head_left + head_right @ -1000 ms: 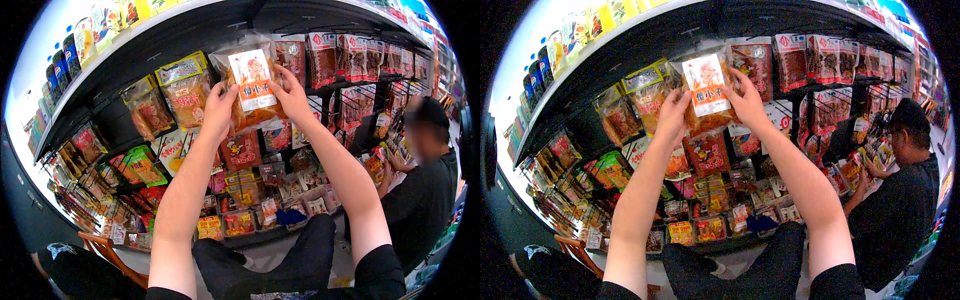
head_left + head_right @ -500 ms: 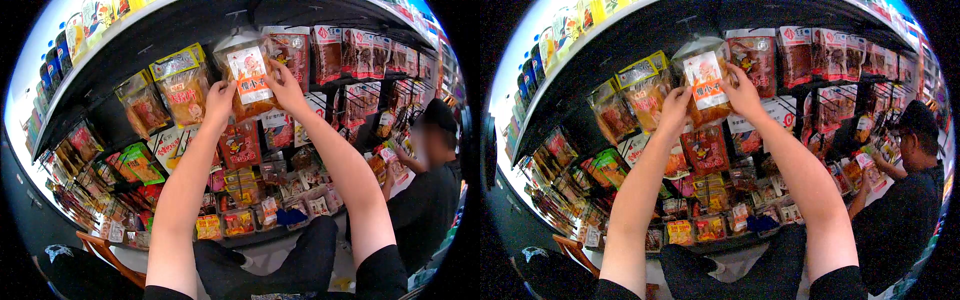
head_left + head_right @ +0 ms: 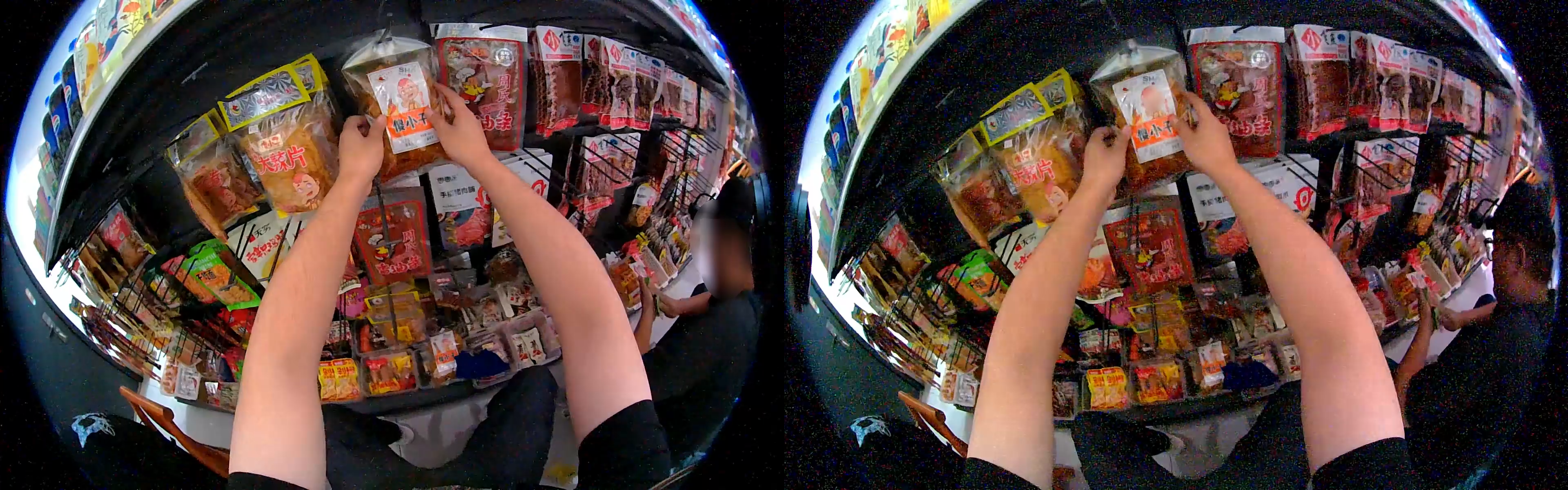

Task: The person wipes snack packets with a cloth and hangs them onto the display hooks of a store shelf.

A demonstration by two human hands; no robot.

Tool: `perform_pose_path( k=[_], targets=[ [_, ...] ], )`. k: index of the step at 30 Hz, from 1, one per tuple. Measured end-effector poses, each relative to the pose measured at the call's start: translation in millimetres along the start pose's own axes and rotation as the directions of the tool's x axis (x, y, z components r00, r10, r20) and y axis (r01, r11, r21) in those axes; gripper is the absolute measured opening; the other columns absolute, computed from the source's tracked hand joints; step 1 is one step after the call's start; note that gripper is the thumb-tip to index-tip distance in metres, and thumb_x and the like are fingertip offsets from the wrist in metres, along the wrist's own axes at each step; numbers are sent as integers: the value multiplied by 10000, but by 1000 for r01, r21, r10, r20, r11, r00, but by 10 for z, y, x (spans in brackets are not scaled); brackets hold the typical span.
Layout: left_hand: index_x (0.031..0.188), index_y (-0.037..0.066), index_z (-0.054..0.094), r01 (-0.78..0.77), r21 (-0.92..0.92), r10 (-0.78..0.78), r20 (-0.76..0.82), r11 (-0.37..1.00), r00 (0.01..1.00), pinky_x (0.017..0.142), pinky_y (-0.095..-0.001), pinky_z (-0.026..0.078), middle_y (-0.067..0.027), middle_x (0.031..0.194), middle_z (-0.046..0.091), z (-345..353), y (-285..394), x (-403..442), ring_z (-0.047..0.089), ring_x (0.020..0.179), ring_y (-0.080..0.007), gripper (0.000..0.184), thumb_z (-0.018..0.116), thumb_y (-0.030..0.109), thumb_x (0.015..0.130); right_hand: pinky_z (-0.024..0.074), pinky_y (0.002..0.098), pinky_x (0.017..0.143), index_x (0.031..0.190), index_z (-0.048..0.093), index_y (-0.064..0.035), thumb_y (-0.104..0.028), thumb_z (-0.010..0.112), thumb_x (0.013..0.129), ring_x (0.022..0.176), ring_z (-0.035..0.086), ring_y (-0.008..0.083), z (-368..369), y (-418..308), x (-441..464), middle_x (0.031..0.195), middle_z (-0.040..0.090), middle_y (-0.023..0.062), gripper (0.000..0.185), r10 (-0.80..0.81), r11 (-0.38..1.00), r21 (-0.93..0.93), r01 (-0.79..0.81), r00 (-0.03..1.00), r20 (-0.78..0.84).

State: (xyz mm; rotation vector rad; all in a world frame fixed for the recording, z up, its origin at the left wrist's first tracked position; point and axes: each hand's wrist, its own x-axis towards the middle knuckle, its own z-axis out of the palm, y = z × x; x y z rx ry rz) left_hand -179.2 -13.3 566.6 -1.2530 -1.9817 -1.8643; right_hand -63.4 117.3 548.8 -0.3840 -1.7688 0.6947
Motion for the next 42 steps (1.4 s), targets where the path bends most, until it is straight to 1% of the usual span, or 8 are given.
perform_pose_path(
  k=[19,22,24,30,35,38,40,42],
  targets=[
    [1147,-69,530,-9,141,19,-70,990,997,837,-355,442,-181,1075,606,-206,174,-206,563,947,-258,608,561,474,875,453,384,888,1269,510,-80,-372,591,853,1056,578,344,-226,5,-237,1101,604,228,515,-169,966,-215,141,978,-121],
    [1017,-41,573,64,-16,-61,127,998,990,558,-367,357,-86,755,563,-516,206,-289,463,666,-178,495,537,436,891,430,391,924,1301,439,25,-258,545,915,1123,527,319,-623,-627,-653,1224,543,203,490,-65,997,-53,64,998,-24],
    [1037,-21,560,-187,87,170,170,979,971,701,-315,399,-88,908,568,-645,521,-744,505,819,-168,390,514,348,917,332,291,431,1350,350,52,-333,522,929,454,411,99,-857,-995,-1005,571,490,55,596,171,984,-61,-167,983,69],
    [971,20,611,-69,-144,133,495,987,858,833,-276,435,-50,944,623,-1018,583,-2292,574,910,-135,192,508,174,919,470,268,687,935,599,-11,-159,553,891,747,581,107,-1028,-556,-2510,802,625,55,162,30,996,75,-48,974,223],
    [947,6,577,248,156,-267,811,956,521,703,-275,473,-64,825,622,-1086,-861,-3532,597,781,-140,160,516,151,915,488,425,746,977,618,-28,-262,565,856,873,628,334,-1074,882,-4372,948,645,180,269,475,879,-405,-251,528,704],
    [1052,2,573,335,587,-676,650,737,348,750,-300,499,-87,880,651,-1310,-2483,-4718,622,807,-168,272,490,234,938,509,386,741,1000,665,-69,-238,599,780,908,655,260,-869,923,-4764,979,677,136,286,682,692,-562,454,-157,714],
    [1034,4,570,-38,657,-642,746,753,176,724,-310,502,-86,860,646,-1196,-2429,-4820,618,772,-166,284,500,260,931,508,408,744,987,656,-62,-258,589,791,905,650,281,-784,1000,-4837,964,673,146,286,576,724,-626,-290,-245,780],
    [1013,4,568,67,607,-610,789,792,67,711,-335,504,-101,851,645,-980,-2347,-4894,622,757,-191,292,510,275,921,505,422,756,984,648,-60,-283,581,804,899,644,300,-750,1113,-4872,947,669,154,295,588,800,-581,-150,3,809]
  ],
)
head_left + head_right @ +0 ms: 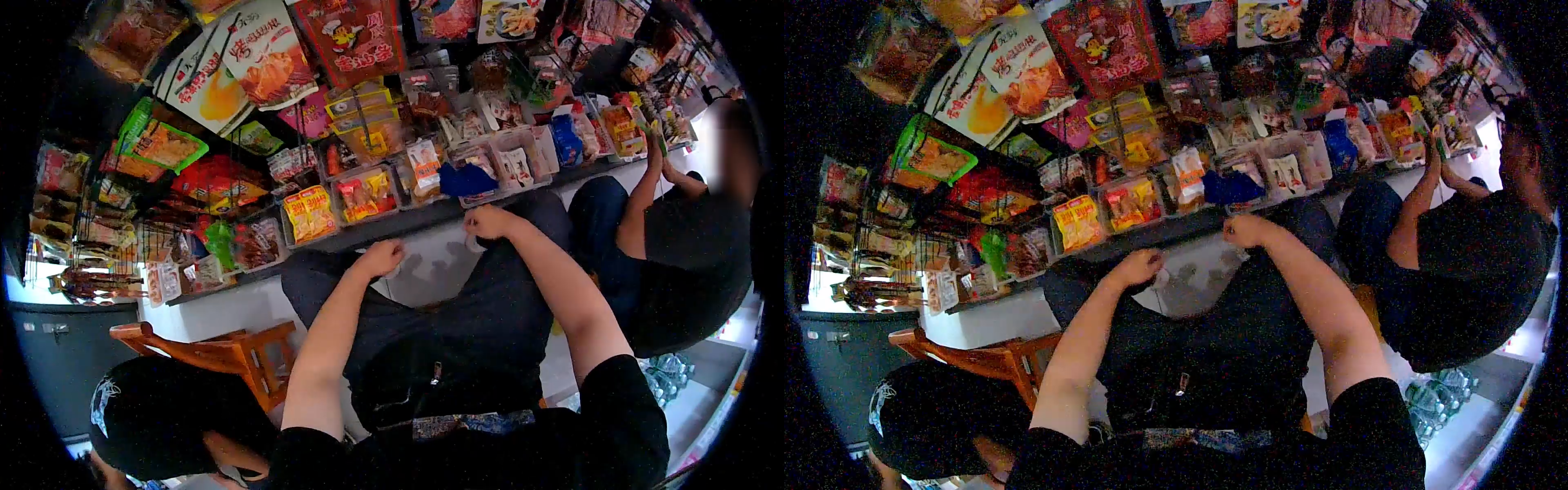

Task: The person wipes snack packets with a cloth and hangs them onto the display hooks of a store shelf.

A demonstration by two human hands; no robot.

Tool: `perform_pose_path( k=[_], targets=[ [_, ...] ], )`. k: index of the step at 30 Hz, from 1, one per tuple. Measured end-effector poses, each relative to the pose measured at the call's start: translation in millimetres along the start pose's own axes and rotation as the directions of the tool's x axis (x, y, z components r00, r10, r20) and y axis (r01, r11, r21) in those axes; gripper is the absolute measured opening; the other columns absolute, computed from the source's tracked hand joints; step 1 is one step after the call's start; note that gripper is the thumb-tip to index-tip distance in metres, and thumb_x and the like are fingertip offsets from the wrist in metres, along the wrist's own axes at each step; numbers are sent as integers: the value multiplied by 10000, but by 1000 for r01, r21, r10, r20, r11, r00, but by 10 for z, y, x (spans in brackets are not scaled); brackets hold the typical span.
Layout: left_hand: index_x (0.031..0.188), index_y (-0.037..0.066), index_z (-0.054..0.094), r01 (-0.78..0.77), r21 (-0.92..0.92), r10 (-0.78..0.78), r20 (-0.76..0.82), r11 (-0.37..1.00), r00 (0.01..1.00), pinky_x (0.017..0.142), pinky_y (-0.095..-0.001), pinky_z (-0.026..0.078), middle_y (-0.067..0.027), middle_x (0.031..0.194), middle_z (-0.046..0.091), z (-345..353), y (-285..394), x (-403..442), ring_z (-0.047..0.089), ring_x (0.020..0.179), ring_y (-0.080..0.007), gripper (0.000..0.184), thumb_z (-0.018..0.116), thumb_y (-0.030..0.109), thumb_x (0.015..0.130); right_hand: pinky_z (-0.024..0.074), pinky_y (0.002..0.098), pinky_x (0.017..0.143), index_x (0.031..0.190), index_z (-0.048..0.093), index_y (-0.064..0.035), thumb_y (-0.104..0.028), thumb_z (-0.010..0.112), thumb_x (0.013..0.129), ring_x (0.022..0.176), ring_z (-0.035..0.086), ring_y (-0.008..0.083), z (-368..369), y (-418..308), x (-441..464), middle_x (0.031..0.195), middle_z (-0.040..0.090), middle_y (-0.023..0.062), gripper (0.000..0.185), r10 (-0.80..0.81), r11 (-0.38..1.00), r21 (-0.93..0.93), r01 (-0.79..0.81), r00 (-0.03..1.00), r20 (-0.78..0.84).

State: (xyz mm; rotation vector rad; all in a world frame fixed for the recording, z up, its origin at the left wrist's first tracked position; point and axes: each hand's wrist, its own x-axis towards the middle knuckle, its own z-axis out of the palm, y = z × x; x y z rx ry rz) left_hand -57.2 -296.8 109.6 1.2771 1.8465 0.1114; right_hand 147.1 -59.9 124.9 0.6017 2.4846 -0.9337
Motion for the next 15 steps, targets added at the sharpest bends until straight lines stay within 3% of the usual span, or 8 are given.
perform_pose_path(
  k=[1,2,3,4,6,10,15],
  targets=[
    [1001,4,567,-23,-296,25,3,955,1000,711,-355,505,-117,852,646,43,91,60,628,758,-218,292,514,277,914,504,429,762,982,644,-59,-296,578,811,896,641,309,14,49,29,938,667,158,300,-40,996,-83,30,992,-116],
    [989,3,567,-45,-561,51,-6,826,999,711,-375,506,-134,854,648,34,166,134,634,760,-245,293,519,280,907,501,425,760,985,642,-57,-294,580,815,883,637,317,12,94,80,928,665,161,298,-41,997,-69,31,990,-138],
    [981,-1,563,-36,-453,48,14,891,999,741,-437,494,-190,908,640,33,205,163,627,824,-344,285,534,262,876,499,420,758,987,640,-56,-293,583,820,870,633,325,41,90,122,918,663,163,296,-41,998,-48,34,987,-155],
    [991,0,565,-96,-276,98,-5,956,995,749,-444,490,-200,927,635,75,152,178,619,846,-360,284,536,255,868,496,416,756,990,638,-54,-292,585,824,857,629,334,84,76,151,908,661,166,294,-41,999,-22,38,984,-172],
    [1011,3,569,-210,104,213,-20,972,977,766,-459,483,-220,966,625,124,72,224,602,891,-392,286,540,240,854,495,423,755,1009,632,-53,-298,587,824,861,628,337,187,104,267,914,659,171,311,-29,995,-92,25,999,-38],
    [997,18,594,-98,48,98,4,994,995,770,-438,481,-212,946,637,-28,73,317,605,888,-384,269,528,222,835,485,437,781,1021,630,-52,-315,596,818,893,619,350,240,129,413,948,651,184,334,47,994,-105,-40,997,65],
    [986,14,590,-89,-109,70,-160,990,985,785,-436,478,-216,952,632,-51,-42,691,601,898,-388,273,556,229,820,467,460,827,1080,591,-47,-310,613,807,961,590,371,71,12,641,1046,611,209,380,25,999,-26,-27,997,-79]
  ],
)
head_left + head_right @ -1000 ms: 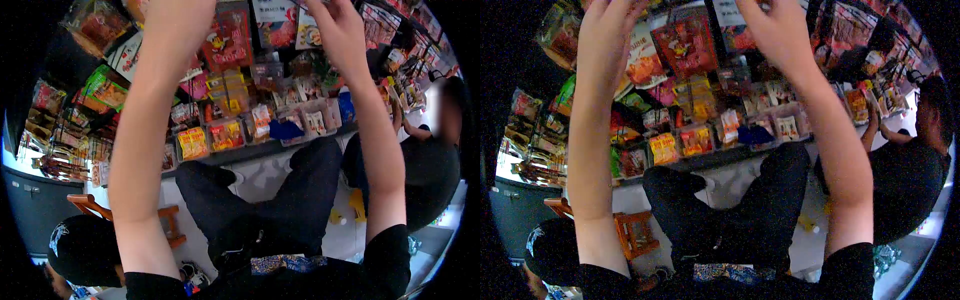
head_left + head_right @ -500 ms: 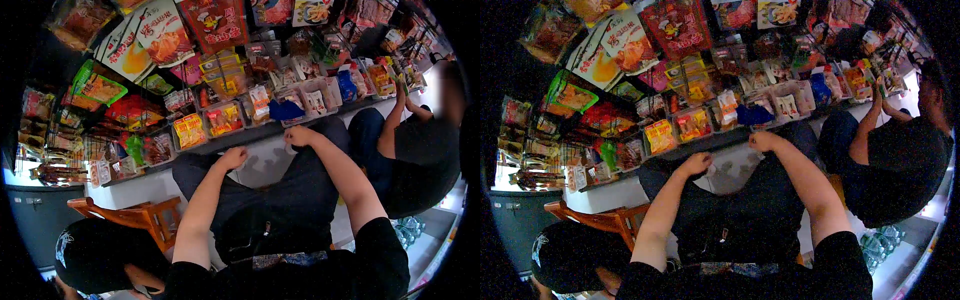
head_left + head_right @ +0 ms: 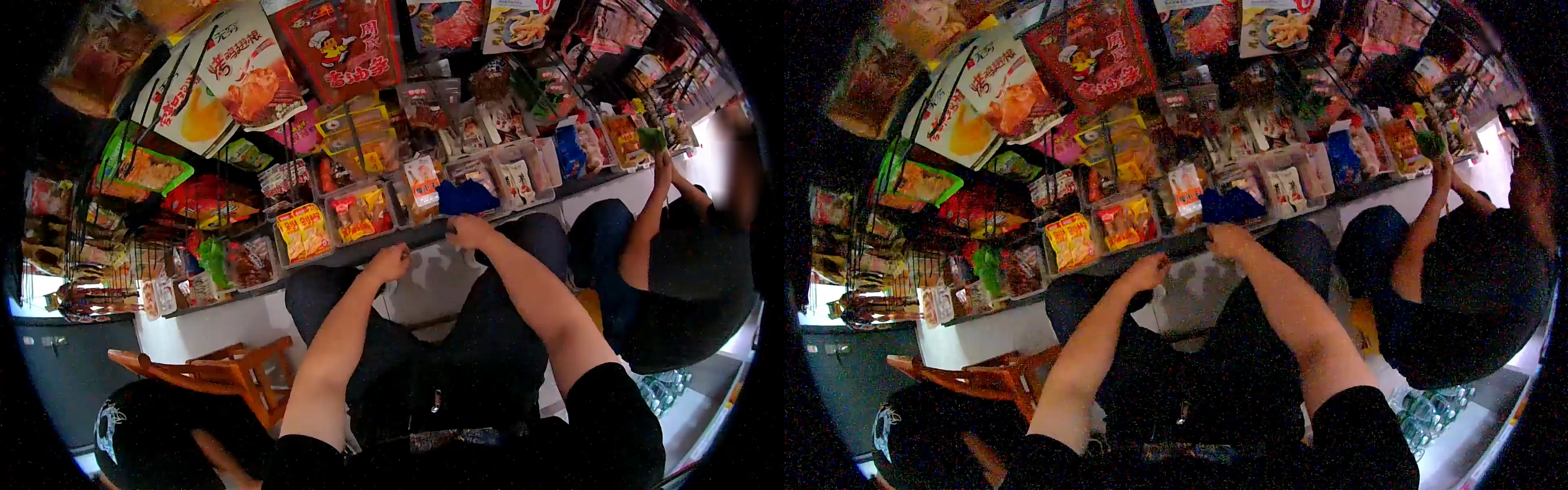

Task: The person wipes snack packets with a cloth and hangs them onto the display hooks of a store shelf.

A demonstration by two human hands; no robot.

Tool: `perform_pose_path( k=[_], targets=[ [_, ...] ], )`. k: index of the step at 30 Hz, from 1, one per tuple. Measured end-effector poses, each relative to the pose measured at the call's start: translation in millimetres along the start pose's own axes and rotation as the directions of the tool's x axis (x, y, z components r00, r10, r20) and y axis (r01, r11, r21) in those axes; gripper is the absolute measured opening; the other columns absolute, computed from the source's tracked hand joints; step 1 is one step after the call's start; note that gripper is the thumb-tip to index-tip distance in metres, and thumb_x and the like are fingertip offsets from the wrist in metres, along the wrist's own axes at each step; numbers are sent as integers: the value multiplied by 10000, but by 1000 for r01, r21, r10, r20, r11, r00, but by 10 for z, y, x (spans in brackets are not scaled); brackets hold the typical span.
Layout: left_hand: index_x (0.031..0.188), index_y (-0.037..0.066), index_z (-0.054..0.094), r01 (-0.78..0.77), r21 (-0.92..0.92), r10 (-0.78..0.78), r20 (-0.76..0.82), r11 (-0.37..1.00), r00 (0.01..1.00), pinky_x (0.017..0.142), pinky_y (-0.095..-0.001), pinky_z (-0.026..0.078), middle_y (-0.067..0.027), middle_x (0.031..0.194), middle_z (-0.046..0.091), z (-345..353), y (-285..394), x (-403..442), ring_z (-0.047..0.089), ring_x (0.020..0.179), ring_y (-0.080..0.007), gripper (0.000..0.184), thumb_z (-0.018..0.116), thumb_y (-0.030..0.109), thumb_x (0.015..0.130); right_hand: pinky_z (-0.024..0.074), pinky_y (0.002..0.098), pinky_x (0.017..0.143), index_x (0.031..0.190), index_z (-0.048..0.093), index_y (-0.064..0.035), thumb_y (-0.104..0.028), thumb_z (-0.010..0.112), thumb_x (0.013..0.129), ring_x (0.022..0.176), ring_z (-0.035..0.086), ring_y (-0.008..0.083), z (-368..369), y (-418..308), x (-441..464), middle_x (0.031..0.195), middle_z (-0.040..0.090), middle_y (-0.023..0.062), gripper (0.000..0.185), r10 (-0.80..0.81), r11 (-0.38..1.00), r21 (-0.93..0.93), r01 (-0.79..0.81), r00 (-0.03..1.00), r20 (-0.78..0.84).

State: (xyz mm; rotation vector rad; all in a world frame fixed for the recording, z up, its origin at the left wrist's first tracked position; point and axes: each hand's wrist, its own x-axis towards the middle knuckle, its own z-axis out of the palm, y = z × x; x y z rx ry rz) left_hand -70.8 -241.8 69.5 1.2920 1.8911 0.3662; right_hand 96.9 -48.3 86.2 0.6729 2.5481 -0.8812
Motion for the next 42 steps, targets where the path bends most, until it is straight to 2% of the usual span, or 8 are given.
perform_pose_path(
  k=[9,14,23,25,27,29,36,42],
  targets=[
    [997,12,571,225,-240,-276,-205,944,939,797,-448,467,-244,940,618,44,-16,772,592,913,-406,312,576,255,802,480,467,844,1223,489,-70,-288,625,800,1052,516,427,73,-79,685,1205,480,250,495,265,961,143,-235,932,-249],
    [1108,-37,489,129,-194,-206,-454,972,867,845,-484,449,-287,993,596,293,-222,1319,557,961,-462,427,560,261,811,475,505,861,1311,421,-130,-276,644,790,1143,438,453,26,-189,848,1360,345,208,585,401,916,95,-389,887,-229],
    [1361,26,361,434,-535,-562,-95,725,822,968,-434,390,-225,1317,448,344,-397,1772,442,1200,-387,651,574,387,862,462,501,889,1235,470,-128,-190,687,741,1189,409,413,57,-128,882,1315,405,161,544,429,903,90,-420,872,-236],
    [1367,28,363,162,-668,-492,-340,726,801,990,-433,369,-199,1329,447,521,-527,1778,439,1208,-368,681,600,403,850,471,496,878,1231,471,-113,-162,675,735,1186,410,414,102,-73,940,1299,418,163,539,448,894,105,-435,862,-237],
    [1371,30,367,202,-705,-529,-282,680,800,995,-423,366,-176,1334,446,382,-456,1841,441,1210,-348,695,620,404,843,479,491,868,1223,480,-100,-143,666,728,1181,412,413,130,-13,955,1301,416,162,531,451,892,114,-437,858,-246],
    [1374,33,373,558,-594,-651,73,580,755,982,-404,381,-154,1334,445,194,-393,1815,448,1203,-327,695,635,391,839,470,473,888,1188,505,-38,-121,647,722,1136,449,417,165,59,952,1230,470,206,494,445,895,198,-400,837,-318],
    [922,-12,655,277,-739,-526,-121,614,842,697,-352,453,-103,769,649,46,-45,1343,592,751,-207,299,689,262,809,465,446,884,1152,525,11,-71,619,703,1084,498,387,292,429,939,1094,550,243,467,394,916,266,-302,803,-446],
    [813,-16,632,278,-445,-397,-200,851,896,634,-366,457,-106,745,632,253,-366,1195,576,660,-209,325,690,304,814,476,427,873,1108,566,2,-76,622,695,1057,525,387,145,511,798,1090,555,235,424,604,776,497,-388,686,-406]
  ],
)
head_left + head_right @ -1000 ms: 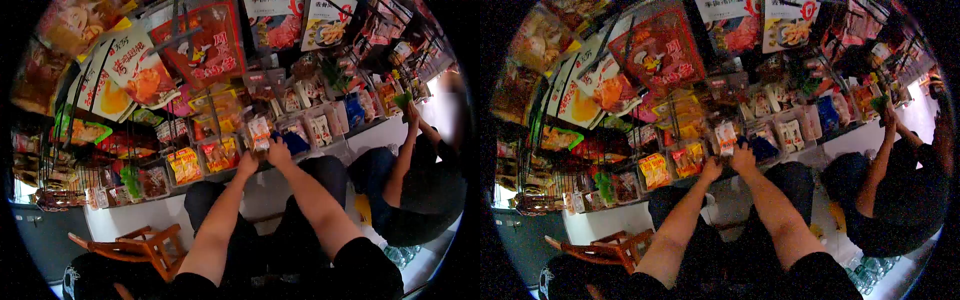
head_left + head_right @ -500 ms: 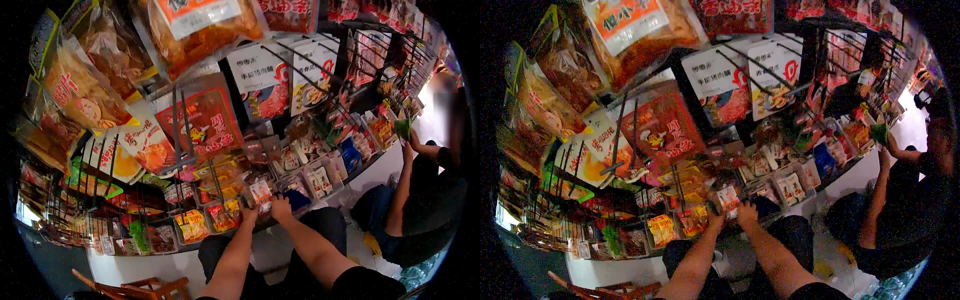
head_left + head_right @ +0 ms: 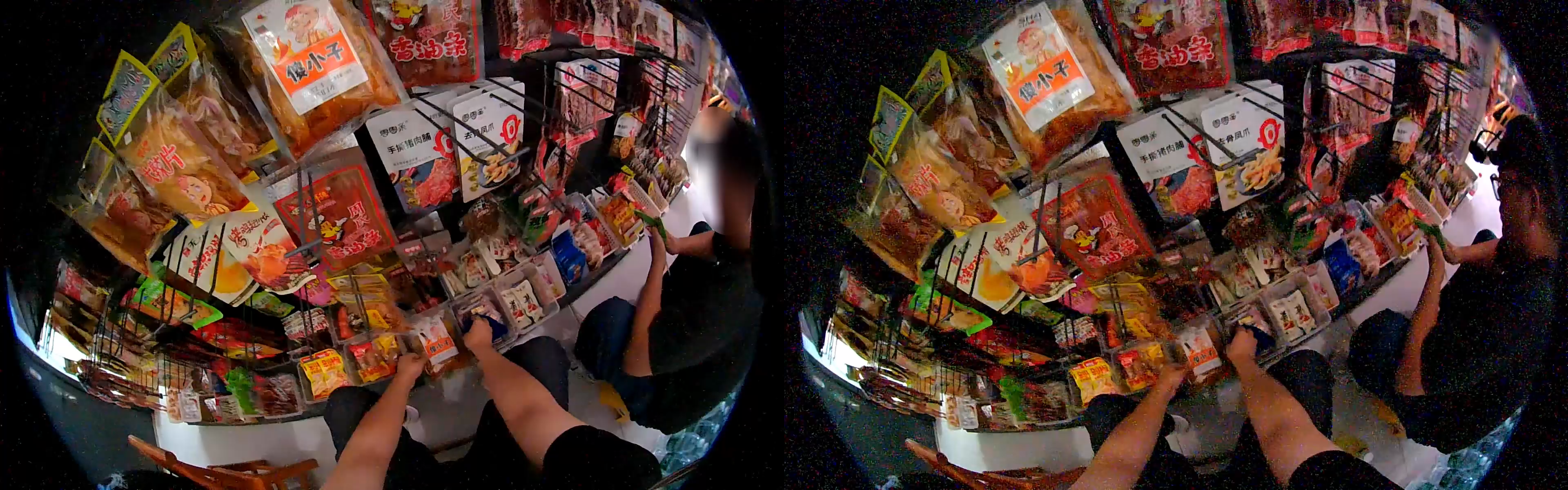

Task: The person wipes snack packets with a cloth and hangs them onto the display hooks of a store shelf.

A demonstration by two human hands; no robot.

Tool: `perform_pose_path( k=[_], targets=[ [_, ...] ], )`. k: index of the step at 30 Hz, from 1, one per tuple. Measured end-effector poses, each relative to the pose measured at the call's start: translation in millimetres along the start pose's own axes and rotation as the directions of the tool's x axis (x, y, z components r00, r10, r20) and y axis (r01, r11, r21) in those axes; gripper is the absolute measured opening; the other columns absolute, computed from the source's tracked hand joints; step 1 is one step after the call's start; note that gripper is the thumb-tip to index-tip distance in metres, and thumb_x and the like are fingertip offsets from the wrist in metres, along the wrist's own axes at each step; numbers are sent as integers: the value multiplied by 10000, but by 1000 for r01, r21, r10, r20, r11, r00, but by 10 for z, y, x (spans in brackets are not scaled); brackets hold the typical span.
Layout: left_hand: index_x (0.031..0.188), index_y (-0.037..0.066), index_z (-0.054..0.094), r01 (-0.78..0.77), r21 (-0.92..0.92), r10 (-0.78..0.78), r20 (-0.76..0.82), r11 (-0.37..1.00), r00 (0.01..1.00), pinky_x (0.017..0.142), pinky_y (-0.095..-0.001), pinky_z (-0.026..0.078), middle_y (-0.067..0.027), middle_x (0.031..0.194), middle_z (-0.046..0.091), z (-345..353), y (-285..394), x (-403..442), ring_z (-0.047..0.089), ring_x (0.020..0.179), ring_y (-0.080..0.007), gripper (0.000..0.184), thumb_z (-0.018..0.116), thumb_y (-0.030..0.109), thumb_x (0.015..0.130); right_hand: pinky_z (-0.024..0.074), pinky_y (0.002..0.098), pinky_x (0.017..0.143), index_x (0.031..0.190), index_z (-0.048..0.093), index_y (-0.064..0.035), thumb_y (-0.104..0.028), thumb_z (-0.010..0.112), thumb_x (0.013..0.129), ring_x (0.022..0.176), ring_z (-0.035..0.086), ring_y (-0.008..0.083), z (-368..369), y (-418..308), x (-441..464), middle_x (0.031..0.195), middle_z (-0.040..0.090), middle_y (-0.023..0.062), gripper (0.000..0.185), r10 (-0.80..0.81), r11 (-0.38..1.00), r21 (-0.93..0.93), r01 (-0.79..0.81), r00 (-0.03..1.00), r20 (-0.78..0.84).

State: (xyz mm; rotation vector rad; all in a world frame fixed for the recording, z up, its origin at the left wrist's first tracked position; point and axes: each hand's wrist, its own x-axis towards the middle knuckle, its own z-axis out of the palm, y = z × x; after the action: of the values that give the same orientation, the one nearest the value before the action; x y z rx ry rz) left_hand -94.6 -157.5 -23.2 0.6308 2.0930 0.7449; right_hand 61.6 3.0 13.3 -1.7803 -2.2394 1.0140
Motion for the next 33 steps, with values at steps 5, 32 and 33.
perform_pose_path(
  k=[5,32,33],
  targets=[
    [784,-26,609,187,-149,-182,46,971,982,558,-351,443,-96,698,594,-67,-141,-361,557,592,-201,345,681,308,827,464,419,894,1165,571,9,-163,585,741,981,577,392,249,264,189,1148,577,219,458,-226,964,-93,249,953,204],
    [1271,75,417,281,-850,117,367,447,923,850,-421,505,-111,1199,545,-610,644,-2309,564,1077,-245,451,616,197,886,453,282,708,1214,444,-30,-339,679,840,919,540,146,-797,-334,-1576,1035,542,81,539,-468,587,763,-270,656,592],
    [1301,70,397,281,-839,74,354,467,932,865,-421,501,-116,1224,538,-616,696,-2373,557,1099,-248,491,621,198,883,458,294,718,1208,453,-41,-361,660,850,923,543,151,-811,-340,-1588,1031,546,75,523,-436,604,737,-302,649,623]
  ],
)
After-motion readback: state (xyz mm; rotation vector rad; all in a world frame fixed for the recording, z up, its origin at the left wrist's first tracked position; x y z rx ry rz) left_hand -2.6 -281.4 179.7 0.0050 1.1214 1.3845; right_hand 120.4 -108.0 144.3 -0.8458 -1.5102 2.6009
